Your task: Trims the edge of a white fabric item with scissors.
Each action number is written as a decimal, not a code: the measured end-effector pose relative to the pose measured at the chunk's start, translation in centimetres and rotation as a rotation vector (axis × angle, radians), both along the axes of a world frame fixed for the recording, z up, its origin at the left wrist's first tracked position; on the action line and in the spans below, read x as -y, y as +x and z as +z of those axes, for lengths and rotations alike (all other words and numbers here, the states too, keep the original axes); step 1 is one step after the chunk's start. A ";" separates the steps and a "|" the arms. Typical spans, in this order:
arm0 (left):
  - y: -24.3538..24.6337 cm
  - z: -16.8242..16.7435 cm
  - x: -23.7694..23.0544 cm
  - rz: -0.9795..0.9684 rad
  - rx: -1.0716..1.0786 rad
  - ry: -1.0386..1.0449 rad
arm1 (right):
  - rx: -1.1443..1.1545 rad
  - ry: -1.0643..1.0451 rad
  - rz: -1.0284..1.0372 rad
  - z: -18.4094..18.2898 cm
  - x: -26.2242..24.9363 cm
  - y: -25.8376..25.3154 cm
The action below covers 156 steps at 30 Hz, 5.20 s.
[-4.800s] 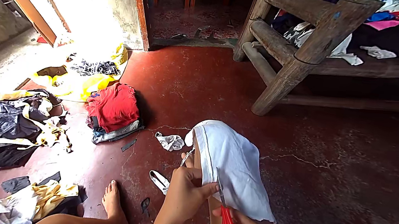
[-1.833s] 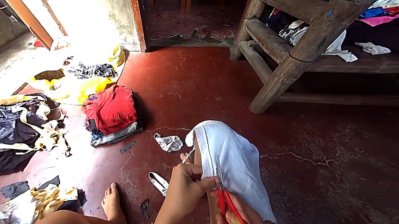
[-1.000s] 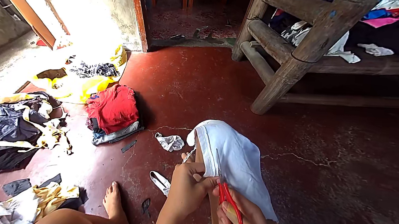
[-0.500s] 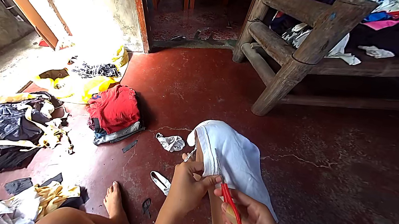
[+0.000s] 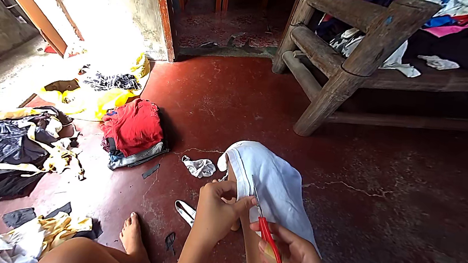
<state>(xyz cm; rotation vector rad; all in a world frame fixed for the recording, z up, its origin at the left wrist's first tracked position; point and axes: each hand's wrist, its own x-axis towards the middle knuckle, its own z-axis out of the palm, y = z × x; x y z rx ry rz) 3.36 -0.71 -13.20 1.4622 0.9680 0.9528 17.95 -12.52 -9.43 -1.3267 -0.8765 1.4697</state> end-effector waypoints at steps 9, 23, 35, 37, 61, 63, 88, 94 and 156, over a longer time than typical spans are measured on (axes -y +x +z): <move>0.6 0.0 0.3 0.066 0.082 0.006 | 0.009 0.014 0.022 -0.2 0.0 -0.1; 0.6 -0.5 0.3 0.016 0.121 -0.082 | -0.182 -0.004 0.052 -1.3 -1.3 0.2; 0.1 -0.1 0.2 -0.009 0.096 -0.052 | -0.168 -0.034 0.120 -0.8 -2.7 1.0; 0.1 -0.2 0.2 -0.010 0.070 -0.033 | -0.181 -0.031 0.115 -0.9 -2.7 1.1; 0.4 -0.7 0.2 -0.017 0.012 -0.038 | -0.103 -0.038 0.046 0.6 -2.0 1.2; 0.6 -0.6 0.4 0.002 0.004 -0.039 | -0.104 -0.041 0.050 0.5 -2.0 1.2; 1.4 -1.3 1.4 0.158 0.098 0.100 | -0.031 -0.007 0.098 0.3 0.7 1.6; 1.4 -0.6 1.8 0.115 0.186 -0.051 | -0.066 -0.026 0.147 0.1 -0.3 2.4; 1.4 0.2 0.1 0.312 0.010 0.146 | -0.034 -0.168 0.265 3.3 -4.0 4.0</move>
